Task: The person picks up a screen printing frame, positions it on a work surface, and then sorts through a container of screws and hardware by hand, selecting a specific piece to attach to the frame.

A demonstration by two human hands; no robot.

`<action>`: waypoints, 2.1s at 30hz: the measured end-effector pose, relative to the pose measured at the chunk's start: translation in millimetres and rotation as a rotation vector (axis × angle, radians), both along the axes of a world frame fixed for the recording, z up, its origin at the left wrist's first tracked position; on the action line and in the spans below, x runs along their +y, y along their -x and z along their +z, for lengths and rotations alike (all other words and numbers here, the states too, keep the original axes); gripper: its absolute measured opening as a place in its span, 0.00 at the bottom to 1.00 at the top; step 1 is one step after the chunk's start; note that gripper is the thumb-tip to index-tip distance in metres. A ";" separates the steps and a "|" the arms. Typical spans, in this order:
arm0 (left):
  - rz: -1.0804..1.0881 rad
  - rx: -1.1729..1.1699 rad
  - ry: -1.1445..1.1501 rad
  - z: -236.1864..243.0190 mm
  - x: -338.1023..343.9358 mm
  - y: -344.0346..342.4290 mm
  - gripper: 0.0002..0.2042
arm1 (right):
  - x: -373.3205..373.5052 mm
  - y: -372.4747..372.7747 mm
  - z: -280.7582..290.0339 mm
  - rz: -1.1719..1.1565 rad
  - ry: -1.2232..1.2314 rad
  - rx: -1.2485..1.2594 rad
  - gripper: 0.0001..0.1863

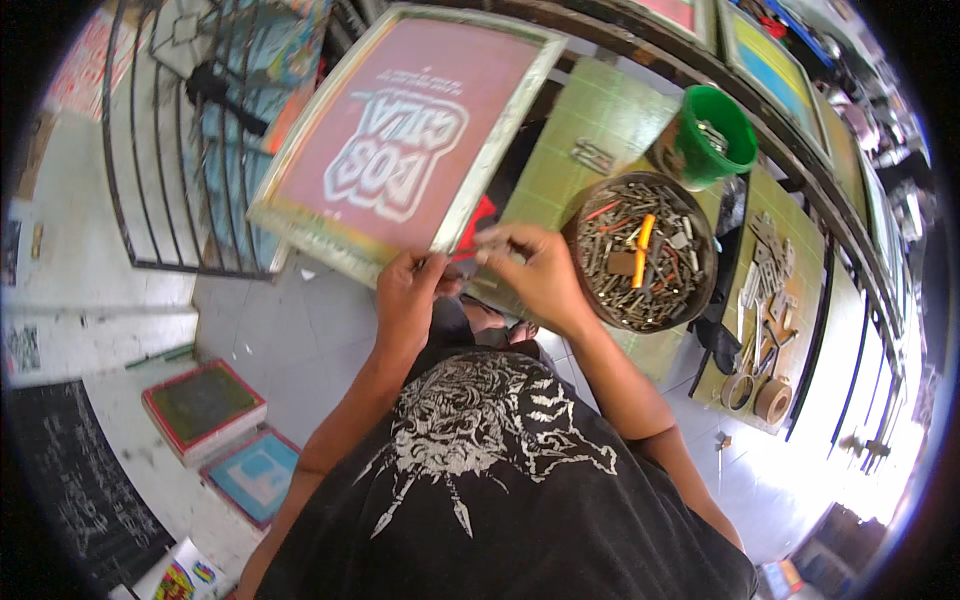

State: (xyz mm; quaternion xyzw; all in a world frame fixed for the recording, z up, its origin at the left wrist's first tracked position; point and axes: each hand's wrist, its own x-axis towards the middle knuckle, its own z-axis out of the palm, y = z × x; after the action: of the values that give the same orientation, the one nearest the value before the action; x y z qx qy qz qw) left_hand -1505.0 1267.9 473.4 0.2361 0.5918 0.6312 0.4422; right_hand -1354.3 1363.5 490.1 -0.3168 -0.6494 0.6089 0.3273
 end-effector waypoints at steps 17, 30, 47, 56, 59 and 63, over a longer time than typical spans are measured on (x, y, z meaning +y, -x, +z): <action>0.321 0.153 -0.201 9.2 -191.0 234.4 0.06 | -152.8 275.5 3.3 0.267 0.144 0.279 0.12; 0.550 0.291 -0.286 -3.5 -230.4 365.8 0.04 | -223.0 429.0 -8.8 0.375 0.260 0.187 0.05; 0.629 0.588 0.034 -6.8 -135.3 513.9 0.05 | -127.4 589.6 -44.1 0.388 0.326 0.283 0.02; 0.257 -0.281 -0.057 -25.6 -75.2 580.1 0.06 | -81.9 625.6 -50.7 0.117 0.106 0.226 0.08; 0.055 -0.279 -0.024 -37.9 -58.1 617.4 0.08 | -70.7 652.4 -47.2 -0.032 0.064 0.147 0.08; -0.245 -0.167 0.052 -49.5 -50.4 694.6 0.10 | -66.0 703.4 -42.0 -0.115 -0.049 0.053 0.08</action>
State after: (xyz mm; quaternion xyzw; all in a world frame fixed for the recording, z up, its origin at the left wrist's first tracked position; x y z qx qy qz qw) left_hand -2199.6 1217.5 423.9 0.2416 0.5359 0.5744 0.5697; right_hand -2057.7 1297.5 448.1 -0.3292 -0.6359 0.5814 0.3863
